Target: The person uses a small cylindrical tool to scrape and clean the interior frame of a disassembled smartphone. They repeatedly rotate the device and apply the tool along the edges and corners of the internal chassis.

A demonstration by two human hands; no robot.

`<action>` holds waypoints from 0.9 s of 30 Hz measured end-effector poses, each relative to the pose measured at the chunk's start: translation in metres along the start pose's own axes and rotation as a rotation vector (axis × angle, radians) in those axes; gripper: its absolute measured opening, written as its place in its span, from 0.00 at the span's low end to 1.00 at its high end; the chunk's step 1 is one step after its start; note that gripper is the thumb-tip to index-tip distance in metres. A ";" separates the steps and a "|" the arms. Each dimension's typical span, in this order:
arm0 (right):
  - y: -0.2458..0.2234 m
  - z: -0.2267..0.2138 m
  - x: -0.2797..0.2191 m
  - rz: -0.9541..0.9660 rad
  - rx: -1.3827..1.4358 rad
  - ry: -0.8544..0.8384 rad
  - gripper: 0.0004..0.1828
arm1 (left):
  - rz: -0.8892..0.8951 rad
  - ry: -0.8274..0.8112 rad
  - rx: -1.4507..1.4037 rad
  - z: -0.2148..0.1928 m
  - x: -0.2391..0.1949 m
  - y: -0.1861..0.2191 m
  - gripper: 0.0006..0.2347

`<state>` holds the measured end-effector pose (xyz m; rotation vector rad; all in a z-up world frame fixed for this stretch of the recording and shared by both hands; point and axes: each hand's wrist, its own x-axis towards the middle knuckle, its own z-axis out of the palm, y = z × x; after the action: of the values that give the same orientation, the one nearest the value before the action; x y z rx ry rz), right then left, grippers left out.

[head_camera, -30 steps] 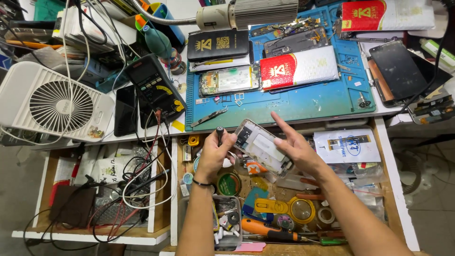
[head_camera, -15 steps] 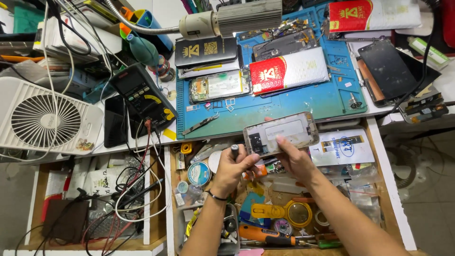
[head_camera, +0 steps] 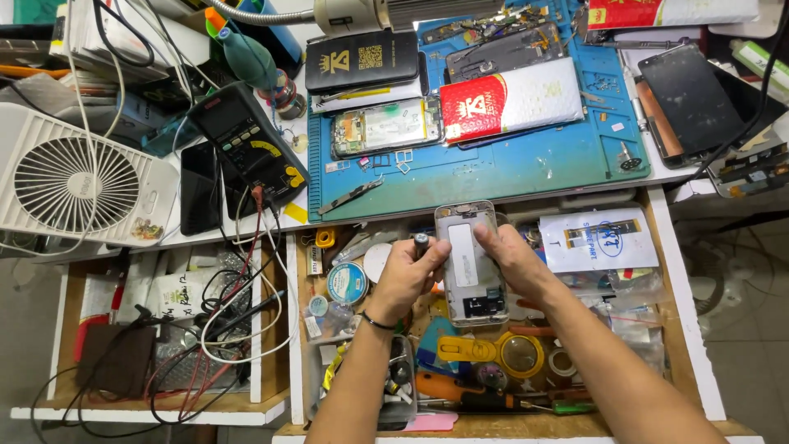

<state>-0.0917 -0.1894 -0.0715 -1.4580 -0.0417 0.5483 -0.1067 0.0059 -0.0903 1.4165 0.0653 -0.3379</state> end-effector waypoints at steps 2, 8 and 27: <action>-0.018 0.001 -0.005 -0.057 -0.004 -0.016 0.39 | 0.007 0.002 -0.023 0.000 0.002 0.000 0.16; 0.015 -0.011 0.013 -0.156 0.200 0.118 0.45 | 0.034 0.006 -0.062 -0.001 0.006 -0.001 0.16; 0.011 -0.004 0.010 -0.061 0.000 -0.089 0.35 | 0.020 0.066 -0.098 -0.002 0.001 0.006 0.16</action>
<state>-0.0848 -0.1892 -0.0854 -1.4273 -0.1563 0.5635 -0.1034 0.0083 -0.0851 1.3306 0.1206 -0.2680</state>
